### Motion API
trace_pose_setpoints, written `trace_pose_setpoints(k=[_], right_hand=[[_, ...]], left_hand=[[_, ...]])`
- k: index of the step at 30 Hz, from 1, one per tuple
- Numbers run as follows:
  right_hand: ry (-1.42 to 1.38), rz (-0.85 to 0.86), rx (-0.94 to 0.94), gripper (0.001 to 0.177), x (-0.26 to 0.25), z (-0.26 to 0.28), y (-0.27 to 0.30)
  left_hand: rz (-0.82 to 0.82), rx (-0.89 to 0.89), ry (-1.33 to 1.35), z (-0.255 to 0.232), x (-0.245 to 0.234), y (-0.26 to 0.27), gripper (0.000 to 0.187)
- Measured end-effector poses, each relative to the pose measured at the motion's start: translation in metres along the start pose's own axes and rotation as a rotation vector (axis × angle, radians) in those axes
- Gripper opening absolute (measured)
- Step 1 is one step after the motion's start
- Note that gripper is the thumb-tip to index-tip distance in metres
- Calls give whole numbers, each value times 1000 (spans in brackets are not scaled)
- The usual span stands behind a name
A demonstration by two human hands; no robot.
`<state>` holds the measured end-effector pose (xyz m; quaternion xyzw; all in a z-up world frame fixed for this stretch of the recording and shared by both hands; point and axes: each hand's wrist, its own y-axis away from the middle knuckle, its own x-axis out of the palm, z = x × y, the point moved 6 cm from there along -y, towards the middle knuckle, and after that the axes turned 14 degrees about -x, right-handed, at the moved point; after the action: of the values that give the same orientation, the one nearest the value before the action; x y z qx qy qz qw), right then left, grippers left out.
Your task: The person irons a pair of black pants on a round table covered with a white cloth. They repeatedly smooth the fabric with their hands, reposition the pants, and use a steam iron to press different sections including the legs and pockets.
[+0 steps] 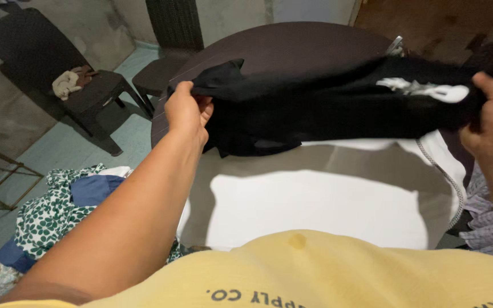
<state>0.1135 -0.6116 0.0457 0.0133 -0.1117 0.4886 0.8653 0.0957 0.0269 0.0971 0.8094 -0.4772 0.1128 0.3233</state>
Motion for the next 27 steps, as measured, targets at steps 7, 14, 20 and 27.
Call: trace_pose_setpoints(k=[7, 14, 20, 27], right_hand=[[267, 401, 287, 24, -19, -74, 65], [595, 694, 656, 43, -16, -109, 173], [436, 450, 682, 35, 10, -107, 184], [408, 609, 687, 35, -37, -102, 169]], left_hand=[[-349, -55, -231, 65, -87, 16, 43], [-525, -212, -442, 129, -154, 30, 51], [-493, -252, -489, 159, -145, 33, 53], [-669, -135, -563, 122, -166, 34, 49]])
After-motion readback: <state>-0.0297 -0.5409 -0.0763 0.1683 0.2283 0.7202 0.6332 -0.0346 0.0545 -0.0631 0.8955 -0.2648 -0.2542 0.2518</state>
